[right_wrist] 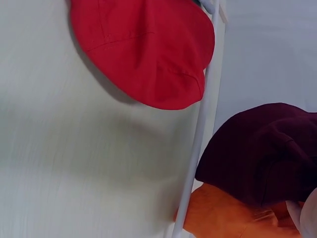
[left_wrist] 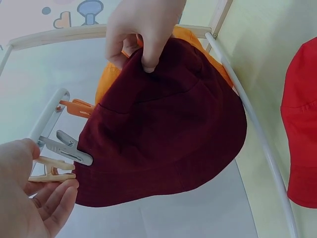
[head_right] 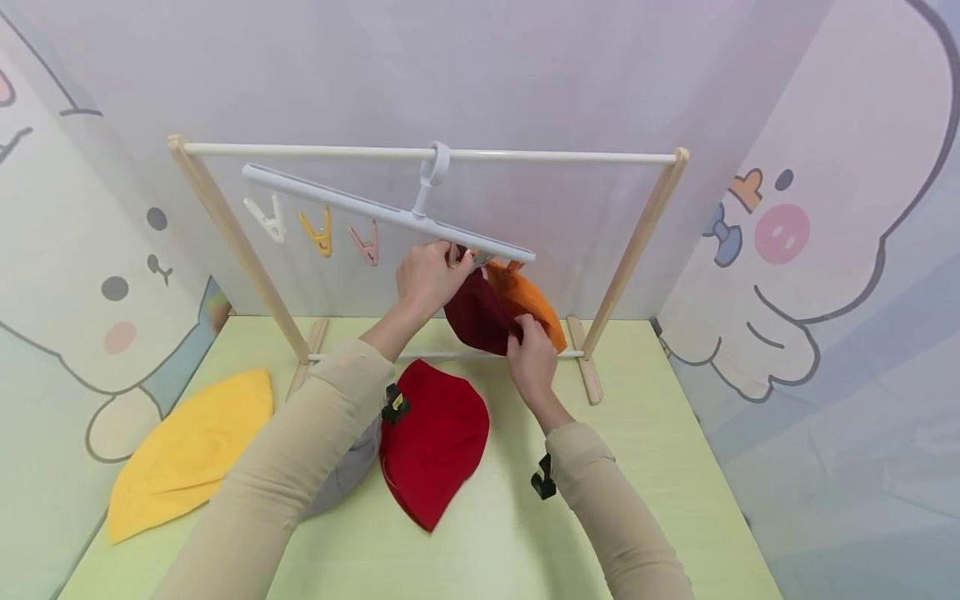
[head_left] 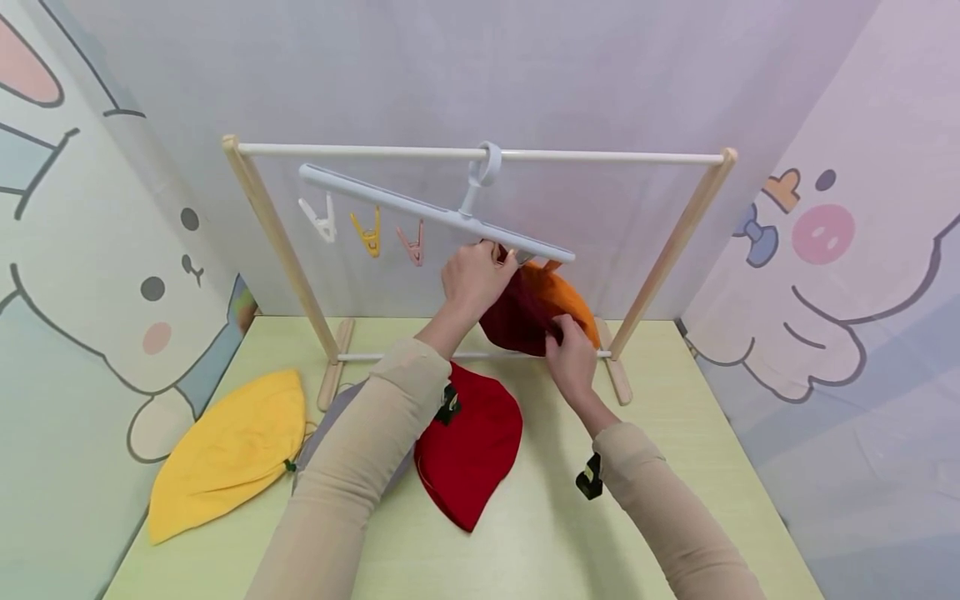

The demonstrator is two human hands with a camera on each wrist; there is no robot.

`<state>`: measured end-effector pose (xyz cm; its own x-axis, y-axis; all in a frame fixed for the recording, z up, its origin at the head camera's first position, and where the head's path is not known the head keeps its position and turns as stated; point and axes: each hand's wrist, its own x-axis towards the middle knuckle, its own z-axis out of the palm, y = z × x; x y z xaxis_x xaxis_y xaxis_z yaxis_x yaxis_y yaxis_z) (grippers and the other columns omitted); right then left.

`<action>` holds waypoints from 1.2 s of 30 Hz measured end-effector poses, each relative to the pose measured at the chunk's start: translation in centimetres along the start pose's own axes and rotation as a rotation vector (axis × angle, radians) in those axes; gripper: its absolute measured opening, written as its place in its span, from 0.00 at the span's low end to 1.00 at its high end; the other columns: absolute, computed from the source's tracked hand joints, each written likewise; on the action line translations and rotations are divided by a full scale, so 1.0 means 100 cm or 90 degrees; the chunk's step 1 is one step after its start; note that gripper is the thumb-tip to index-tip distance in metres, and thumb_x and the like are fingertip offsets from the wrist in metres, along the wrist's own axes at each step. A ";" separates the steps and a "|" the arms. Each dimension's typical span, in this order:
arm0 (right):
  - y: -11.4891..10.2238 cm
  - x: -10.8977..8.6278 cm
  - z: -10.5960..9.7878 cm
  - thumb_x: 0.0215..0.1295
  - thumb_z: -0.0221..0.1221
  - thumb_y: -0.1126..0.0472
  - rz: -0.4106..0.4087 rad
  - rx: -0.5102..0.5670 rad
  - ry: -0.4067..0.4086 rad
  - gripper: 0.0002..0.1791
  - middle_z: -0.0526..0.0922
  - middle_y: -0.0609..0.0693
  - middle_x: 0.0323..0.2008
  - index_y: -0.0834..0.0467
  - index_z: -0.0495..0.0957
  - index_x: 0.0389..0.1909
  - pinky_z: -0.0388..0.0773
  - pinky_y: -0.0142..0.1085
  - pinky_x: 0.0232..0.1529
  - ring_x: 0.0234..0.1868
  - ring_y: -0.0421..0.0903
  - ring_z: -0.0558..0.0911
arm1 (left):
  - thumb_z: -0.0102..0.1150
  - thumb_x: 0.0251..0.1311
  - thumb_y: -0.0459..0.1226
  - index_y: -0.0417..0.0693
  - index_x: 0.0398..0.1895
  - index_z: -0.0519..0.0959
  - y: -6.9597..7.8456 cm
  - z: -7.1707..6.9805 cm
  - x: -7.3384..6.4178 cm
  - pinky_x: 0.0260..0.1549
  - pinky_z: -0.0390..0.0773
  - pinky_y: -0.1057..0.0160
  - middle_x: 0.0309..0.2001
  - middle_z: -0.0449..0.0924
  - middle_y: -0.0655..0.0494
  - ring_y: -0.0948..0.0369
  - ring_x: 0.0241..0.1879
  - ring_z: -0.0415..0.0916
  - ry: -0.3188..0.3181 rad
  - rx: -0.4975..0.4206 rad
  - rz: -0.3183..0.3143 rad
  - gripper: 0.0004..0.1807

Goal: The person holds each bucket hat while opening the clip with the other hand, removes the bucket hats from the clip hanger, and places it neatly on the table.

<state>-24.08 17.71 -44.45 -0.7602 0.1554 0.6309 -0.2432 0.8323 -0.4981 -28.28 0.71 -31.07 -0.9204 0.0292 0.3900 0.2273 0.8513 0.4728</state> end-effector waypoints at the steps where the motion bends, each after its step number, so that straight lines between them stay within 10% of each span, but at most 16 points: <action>1: 0.000 0.000 -0.001 0.55 0.59 0.64 0.000 -0.001 0.005 0.06 0.82 0.54 0.31 0.58 0.76 0.35 0.73 0.48 0.31 0.32 0.55 0.80 | 0.50 0.58 0.53 0.52 0.16 0.68 0.000 0.000 0.000 0.14 0.58 0.65 0.14 0.64 0.58 0.60 0.16 0.64 -0.002 -0.001 0.000 0.20; 36: -0.003 -0.005 -0.036 0.54 0.59 0.68 -0.038 0.068 0.068 0.05 0.80 0.54 0.31 0.60 0.77 0.33 0.74 0.44 0.34 0.32 0.52 0.79 | 0.50 0.58 0.53 0.52 0.17 0.66 -0.003 0.004 0.004 0.13 0.56 0.66 0.14 0.63 0.58 0.61 0.14 0.61 -0.022 -0.019 0.001 0.20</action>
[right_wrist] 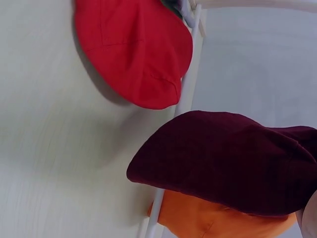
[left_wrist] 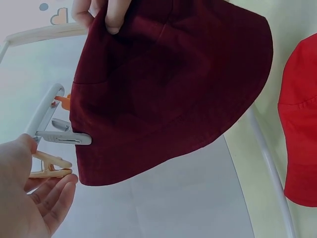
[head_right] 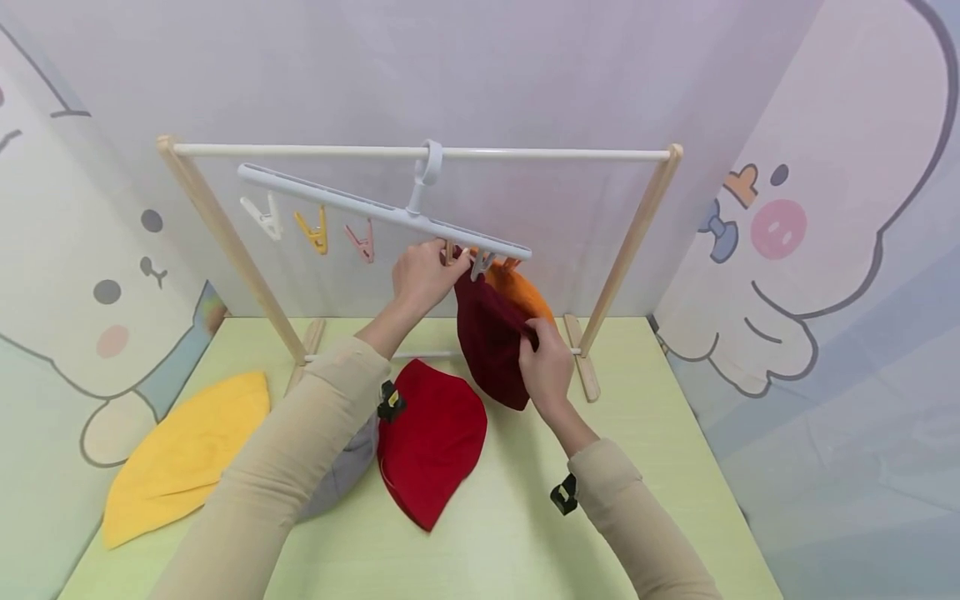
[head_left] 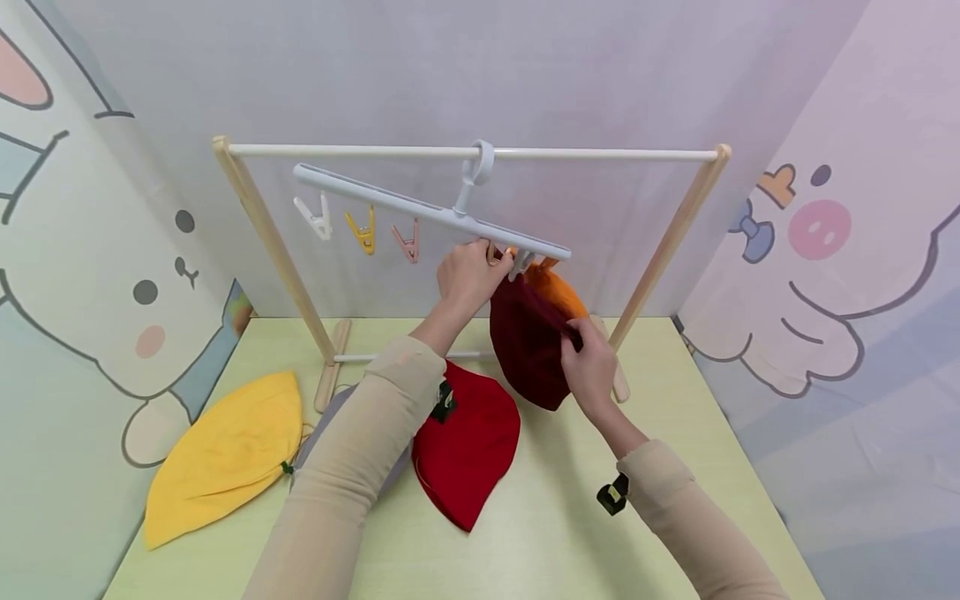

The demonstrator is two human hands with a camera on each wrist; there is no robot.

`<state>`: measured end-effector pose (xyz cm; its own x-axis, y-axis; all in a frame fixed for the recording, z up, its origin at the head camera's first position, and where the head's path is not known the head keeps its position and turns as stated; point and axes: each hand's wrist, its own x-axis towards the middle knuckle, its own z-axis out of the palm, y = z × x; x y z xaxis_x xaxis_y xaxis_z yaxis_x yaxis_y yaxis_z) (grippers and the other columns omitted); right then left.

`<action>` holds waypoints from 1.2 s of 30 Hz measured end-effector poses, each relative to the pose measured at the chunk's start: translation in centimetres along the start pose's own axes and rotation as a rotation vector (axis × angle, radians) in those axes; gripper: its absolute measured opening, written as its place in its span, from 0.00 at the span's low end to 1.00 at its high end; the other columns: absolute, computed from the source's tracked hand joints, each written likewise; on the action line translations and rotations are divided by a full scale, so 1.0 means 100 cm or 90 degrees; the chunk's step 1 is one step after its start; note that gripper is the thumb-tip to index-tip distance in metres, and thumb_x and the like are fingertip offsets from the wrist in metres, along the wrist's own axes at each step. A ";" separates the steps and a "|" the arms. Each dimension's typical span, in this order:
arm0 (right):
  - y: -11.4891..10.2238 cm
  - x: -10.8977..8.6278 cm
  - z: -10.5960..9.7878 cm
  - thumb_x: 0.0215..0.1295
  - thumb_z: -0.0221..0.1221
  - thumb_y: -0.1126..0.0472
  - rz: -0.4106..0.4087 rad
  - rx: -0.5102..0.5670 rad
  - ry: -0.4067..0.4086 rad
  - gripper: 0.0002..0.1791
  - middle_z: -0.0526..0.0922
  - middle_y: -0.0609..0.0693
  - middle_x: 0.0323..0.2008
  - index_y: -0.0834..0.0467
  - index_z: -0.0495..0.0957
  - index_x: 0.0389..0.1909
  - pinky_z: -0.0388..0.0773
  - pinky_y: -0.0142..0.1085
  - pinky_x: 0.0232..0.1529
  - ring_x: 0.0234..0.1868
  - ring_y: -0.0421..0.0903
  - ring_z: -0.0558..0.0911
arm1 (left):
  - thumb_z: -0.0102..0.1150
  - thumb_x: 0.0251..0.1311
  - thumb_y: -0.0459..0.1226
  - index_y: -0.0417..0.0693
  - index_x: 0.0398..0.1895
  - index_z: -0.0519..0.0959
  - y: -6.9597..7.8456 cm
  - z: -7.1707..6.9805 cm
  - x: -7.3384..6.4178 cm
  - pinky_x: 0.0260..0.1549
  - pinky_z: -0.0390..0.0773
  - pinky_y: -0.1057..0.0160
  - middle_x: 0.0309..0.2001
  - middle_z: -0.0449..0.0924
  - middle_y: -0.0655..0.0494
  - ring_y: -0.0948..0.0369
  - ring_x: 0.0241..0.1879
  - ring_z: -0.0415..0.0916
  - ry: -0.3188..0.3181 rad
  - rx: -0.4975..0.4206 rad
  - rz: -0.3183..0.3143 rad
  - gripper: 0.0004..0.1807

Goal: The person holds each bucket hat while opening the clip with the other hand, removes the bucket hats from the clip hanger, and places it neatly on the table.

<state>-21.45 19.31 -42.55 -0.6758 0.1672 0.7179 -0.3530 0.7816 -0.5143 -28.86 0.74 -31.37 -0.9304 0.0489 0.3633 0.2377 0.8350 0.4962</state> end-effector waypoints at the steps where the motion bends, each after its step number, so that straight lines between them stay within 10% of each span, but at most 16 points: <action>1: -0.001 0.000 -0.001 0.54 0.59 0.68 -0.003 0.002 0.000 0.05 0.80 0.54 0.30 0.60 0.77 0.33 0.74 0.44 0.33 0.31 0.51 0.79 | 0.50 0.58 0.53 0.52 0.17 0.66 0.000 0.000 0.000 0.13 0.55 0.66 0.14 0.63 0.59 0.61 0.14 0.61 0.001 -0.001 0.002 0.20; 36: -0.015 -0.006 -0.016 0.51 0.61 0.71 -0.071 0.016 0.003 0.06 0.82 0.54 0.29 0.61 0.79 0.32 0.75 0.43 0.33 0.31 0.51 0.80 | 0.50 0.57 0.55 0.50 0.24 0.69 -0.002 0.002 -0.005 0.14 0.65 0.62 0.19 0.71 0.55 0.58 0.18 0.69 0.006 -0.010 -0.026 0.19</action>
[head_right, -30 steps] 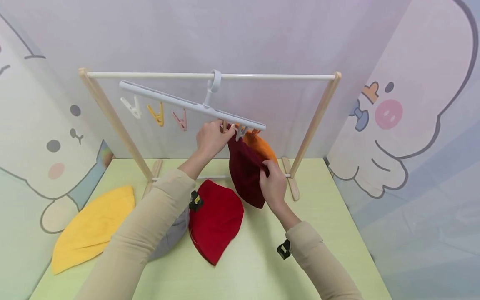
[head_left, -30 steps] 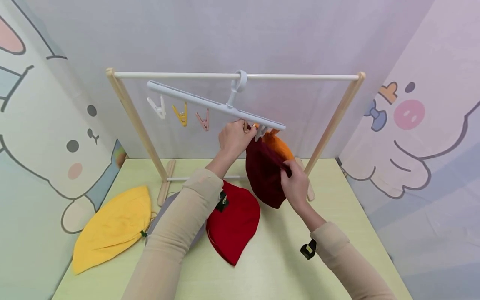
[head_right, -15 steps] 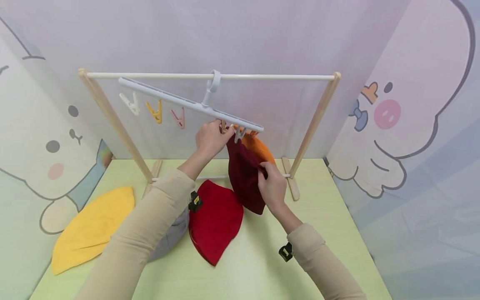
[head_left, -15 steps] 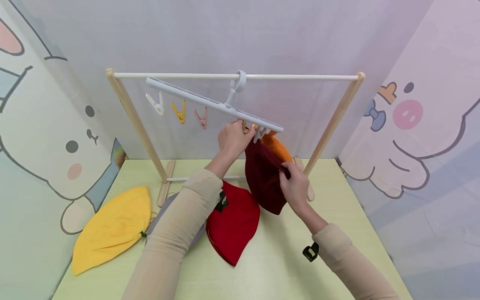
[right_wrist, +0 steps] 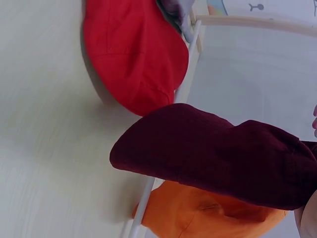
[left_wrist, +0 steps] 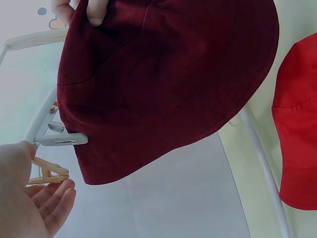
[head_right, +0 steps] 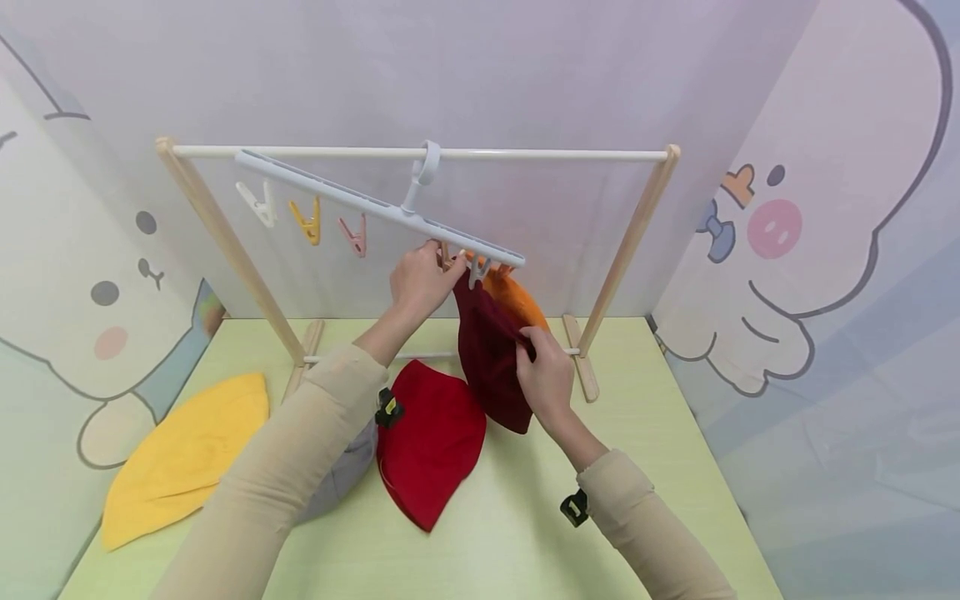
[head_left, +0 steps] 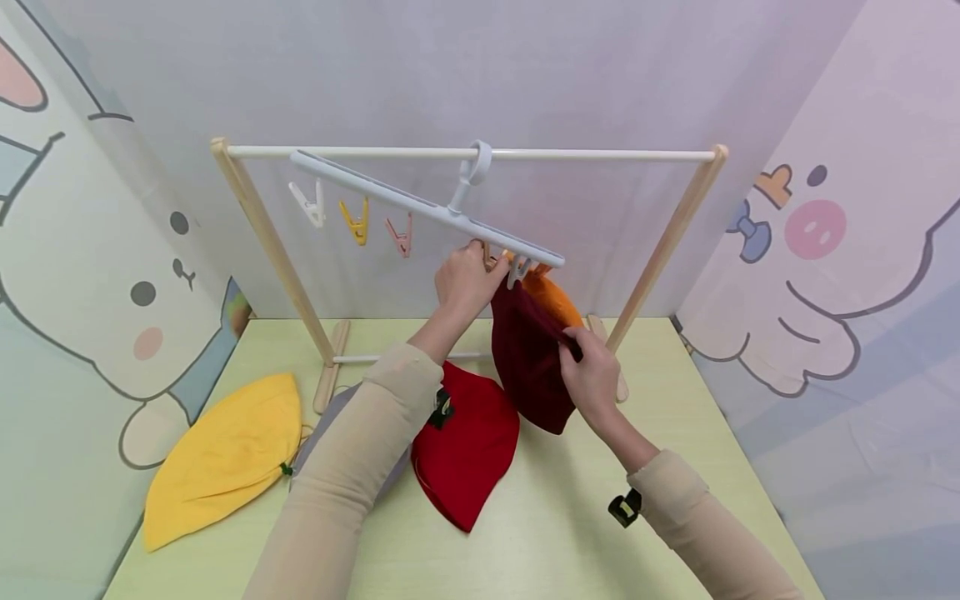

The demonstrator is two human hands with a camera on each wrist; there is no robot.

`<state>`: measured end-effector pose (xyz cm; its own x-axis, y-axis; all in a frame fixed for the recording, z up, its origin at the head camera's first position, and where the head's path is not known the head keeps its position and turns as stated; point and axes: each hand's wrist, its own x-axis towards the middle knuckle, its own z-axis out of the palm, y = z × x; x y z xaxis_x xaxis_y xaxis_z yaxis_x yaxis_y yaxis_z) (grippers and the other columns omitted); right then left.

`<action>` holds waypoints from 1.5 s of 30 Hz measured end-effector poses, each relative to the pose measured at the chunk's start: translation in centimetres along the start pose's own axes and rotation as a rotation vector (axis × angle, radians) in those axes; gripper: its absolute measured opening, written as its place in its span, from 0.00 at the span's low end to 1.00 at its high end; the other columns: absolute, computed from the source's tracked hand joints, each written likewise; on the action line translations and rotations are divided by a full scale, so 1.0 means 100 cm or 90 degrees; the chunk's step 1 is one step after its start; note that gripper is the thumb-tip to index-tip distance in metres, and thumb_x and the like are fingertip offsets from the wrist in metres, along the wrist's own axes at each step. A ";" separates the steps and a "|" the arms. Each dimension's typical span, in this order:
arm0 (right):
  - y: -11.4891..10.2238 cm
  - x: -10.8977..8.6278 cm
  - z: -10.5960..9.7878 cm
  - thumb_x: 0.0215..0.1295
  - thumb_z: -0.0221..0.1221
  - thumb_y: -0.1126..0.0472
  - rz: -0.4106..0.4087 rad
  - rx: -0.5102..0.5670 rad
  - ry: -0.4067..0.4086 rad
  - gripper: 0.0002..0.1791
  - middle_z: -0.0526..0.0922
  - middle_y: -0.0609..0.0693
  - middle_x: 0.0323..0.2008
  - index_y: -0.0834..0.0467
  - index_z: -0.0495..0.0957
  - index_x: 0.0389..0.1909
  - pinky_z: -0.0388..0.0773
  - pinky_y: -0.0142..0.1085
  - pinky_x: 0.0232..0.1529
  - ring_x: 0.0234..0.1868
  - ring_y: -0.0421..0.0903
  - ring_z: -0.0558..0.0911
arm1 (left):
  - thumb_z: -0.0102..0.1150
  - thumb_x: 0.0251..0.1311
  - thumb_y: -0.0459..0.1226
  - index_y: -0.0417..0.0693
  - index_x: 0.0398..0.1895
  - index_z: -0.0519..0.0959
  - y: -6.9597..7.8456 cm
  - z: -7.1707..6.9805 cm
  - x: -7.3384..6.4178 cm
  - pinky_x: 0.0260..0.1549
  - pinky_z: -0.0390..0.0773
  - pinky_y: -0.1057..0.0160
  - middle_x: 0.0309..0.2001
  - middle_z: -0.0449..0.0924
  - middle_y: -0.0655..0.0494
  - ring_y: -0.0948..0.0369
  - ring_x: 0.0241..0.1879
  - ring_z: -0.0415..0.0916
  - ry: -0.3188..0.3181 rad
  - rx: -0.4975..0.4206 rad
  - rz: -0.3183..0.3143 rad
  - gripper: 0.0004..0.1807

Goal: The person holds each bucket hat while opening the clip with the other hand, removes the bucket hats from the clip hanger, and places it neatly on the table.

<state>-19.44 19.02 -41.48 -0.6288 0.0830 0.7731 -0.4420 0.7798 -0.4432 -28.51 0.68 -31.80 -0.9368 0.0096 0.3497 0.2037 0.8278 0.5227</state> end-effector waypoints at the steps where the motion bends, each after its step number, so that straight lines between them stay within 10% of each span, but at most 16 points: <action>1: 0.000 0.000 0.000 0.51 0.61 0.71 -0.002 0.001 0.001 0.06 0.82 0.54 0.29 0.61 0.79 0.32 0.75 0.43 0.32 0.31 0.51 0.80 | 0.51 0.57 0.55 0.49 0.28 0.71 0.000 0.000 0.000 0.15 0.66 0.61 0.20 0.72 0.55 0.57 0.19 0.70 0.000 -0.009 -0.004 0.18; 8: 0.000 -0.001 -0.001 0.51 0.61 0.71 -0.014 0.010 0.003 0.07 0.82 0.54 0.29 0.61 0.79 0.32 0.75 0.44 0.32 0.31 0.51 0.80 | 0.53 0.55 0.53 0.49 0.53 0.73 -0.007 0.001 -0.005 0.25 0.74 0.58 0.37 0.79 0.56 0.57 0.30 0.76 0.002 -0.050 -0.029 0.26; 19: -0.002 -0.002 -0.004 0.52 0.62 0.69 -0.014 0.004 -0.013 0.06 0.82 0.55 0.30 0.61 0.79 0.32 0.75 0.43 0.33 0.30 0.51 0.80 | 0.55 0.54 0.50 0.49 0.55 0.71 -0.017 0.003 -0.019 0.36 0.76 0.55 0.49 0.74 0.53 0.54 0.46 0.75 0.018 -0.100 -0.028 0.26; 29: -0.005 -0.004 -0.004 0.52 0.62 0.69 -0.026 0.005 -0.013 0.06 0.82 0.56 0.29 0.63 0.79 0.32 0.77 0.43 0.31 0.29 0.51 0.81 | 0.57 0.55 0.48 0.47 0.42 0.77 -0.016 0.007 -0.032 0.33 0.74 0.59 0.41 0.78 0.55 0.58 0.40 0.75 0.055 -0.121 0.029 0.17; 45: -0.008 -0.007 -0.004 0.52 0.61 0.68 -0.022 0.018 -0.031 0.06 0.83 0.55 0.30 0.62 0.79 0.33 0.77 0.42 0.34 0.31 0.50 0.81 | 0.56 0.56 0.52 0.52 0.53 0.73 0.003 0.017 -0.033 0.35 0.77 0.58 0.50 0.76 0.57 0.57 0.43 0.76 -0.054 -0.053 0.062 0.25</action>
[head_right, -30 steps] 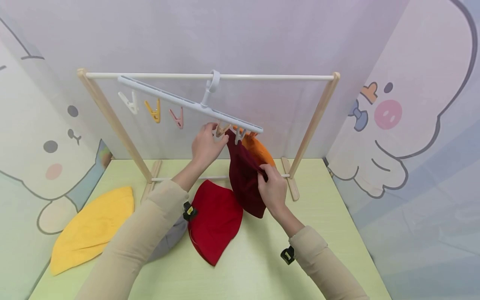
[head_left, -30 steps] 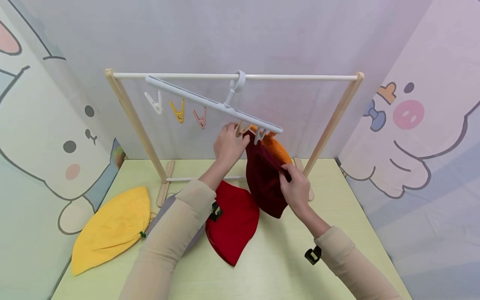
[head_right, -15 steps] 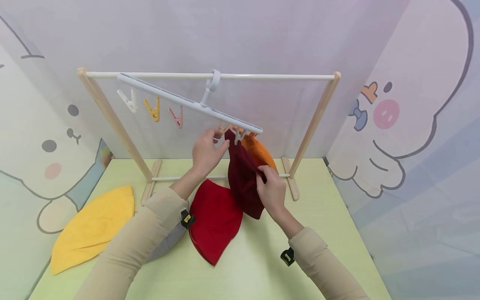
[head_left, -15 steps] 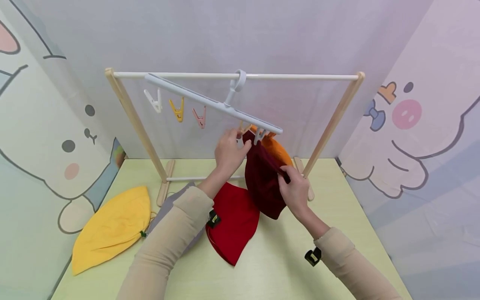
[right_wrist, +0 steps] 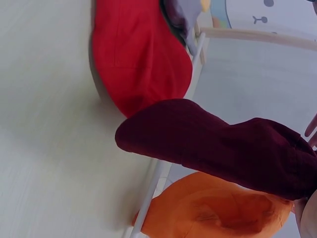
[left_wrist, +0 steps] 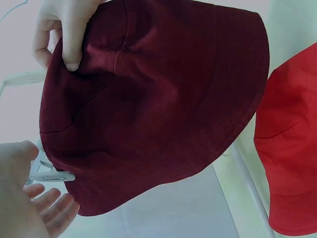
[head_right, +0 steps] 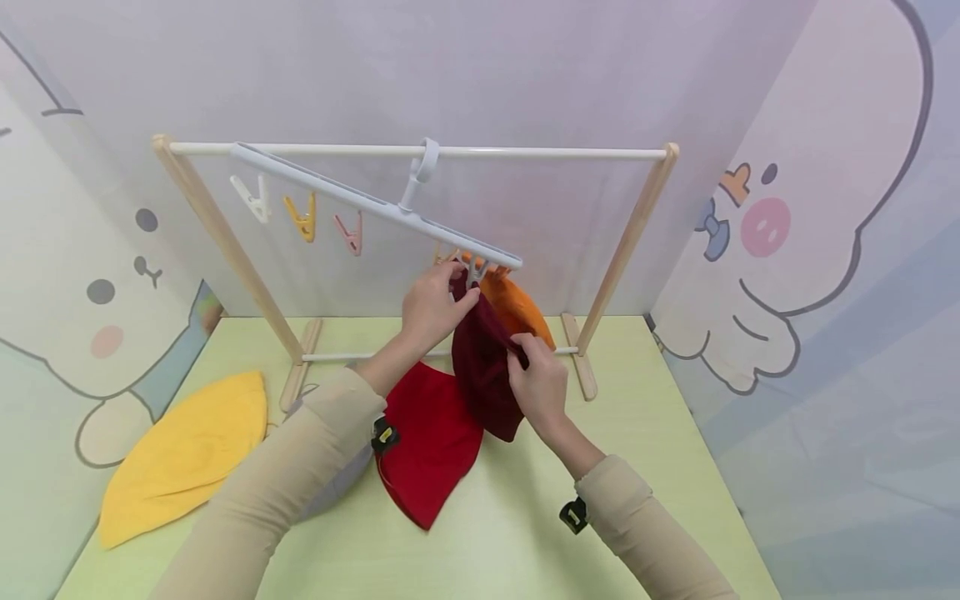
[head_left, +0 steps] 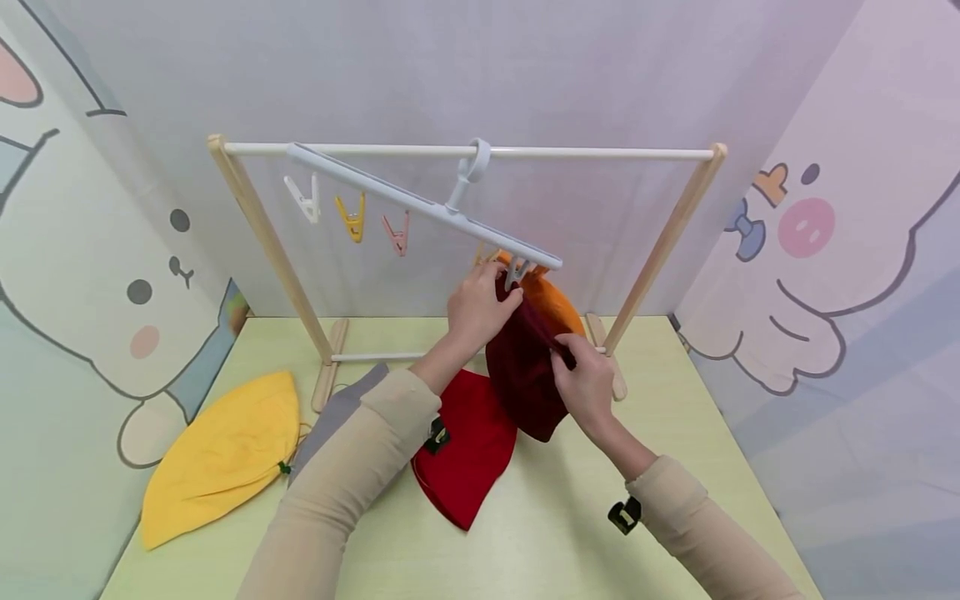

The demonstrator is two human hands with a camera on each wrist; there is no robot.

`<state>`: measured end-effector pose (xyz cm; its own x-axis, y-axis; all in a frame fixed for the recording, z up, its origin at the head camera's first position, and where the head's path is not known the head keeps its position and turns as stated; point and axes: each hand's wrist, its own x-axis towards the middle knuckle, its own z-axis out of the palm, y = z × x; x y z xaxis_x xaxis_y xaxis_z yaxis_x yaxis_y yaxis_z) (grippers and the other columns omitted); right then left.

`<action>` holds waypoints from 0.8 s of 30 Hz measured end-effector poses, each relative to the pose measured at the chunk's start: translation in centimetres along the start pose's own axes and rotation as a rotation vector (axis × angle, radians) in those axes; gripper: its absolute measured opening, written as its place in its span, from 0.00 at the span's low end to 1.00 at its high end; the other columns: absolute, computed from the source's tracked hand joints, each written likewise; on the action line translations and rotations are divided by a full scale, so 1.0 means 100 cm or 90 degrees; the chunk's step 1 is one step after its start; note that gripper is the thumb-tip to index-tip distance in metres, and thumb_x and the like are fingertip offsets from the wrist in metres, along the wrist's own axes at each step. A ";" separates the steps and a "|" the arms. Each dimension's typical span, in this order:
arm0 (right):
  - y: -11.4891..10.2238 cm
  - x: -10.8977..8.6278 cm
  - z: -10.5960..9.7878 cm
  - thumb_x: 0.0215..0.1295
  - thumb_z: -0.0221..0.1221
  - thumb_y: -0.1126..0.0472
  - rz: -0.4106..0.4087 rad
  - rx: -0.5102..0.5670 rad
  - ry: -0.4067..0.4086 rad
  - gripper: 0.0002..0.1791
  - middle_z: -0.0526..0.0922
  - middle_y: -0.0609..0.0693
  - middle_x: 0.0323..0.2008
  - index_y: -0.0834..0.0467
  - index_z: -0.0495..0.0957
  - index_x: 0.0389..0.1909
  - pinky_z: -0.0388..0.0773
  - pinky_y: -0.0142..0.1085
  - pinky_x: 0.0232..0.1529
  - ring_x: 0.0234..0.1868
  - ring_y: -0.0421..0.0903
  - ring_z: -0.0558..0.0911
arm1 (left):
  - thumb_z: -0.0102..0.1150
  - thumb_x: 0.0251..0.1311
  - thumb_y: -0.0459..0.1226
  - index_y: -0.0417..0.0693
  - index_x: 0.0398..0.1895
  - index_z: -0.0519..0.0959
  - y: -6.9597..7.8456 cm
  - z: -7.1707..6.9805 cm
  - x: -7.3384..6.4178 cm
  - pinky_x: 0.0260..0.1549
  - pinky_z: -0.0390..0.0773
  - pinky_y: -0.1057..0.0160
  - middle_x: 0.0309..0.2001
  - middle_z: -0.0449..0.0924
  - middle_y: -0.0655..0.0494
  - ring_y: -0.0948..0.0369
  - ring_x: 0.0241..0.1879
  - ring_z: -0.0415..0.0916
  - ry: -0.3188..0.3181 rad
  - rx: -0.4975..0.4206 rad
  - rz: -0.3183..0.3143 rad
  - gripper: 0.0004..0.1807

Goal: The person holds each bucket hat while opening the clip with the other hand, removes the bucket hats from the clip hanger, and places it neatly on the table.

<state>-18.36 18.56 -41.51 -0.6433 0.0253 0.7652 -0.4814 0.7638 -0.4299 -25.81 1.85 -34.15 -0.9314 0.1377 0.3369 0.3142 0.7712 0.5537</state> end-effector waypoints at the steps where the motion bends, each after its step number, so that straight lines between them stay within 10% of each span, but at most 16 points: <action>1: 0.000 0.000 0.000 0.52 0.61 0.68 0.000 0.000 -0.001 0.06 0.83 0.55 0.30 0.61 0.79 0.32 0.77 0.42 0.33 0.31 0.49 0.81 | 0.56 0.56 0.52 0.52 0.54 0.72 0.000 0.000 0.001 0.34 0.77 0.58 0.50 0.76 0.57 0.57 0.43 0.76 -0.002 0.003 -0.001 0.25; 24: -0.013 -0.006 -0.001 0.52 0.62 0.68 -0.006 0.037 -0.018 0.06 0.82 0.53 0.29 0.60 0.79 0.32 0.75 0.39 0.31 0.28 0.45 0.78 | 0.55 0.56 0.54 0.51 0.41 0.75 0.019 0.002 0.019 0.32 0.77 0.57 0.43 0.75 0.58 0.57 0.39 0.76 -0.016 0.071 -0.040 0.19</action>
<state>-17.27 17.59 -41.40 -0.6544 0.0001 0.7561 -0.5205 0.7253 -0.4506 -26.97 3.65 -32.61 -0.9532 0.1017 0.2849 0.2347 0.8427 0.4845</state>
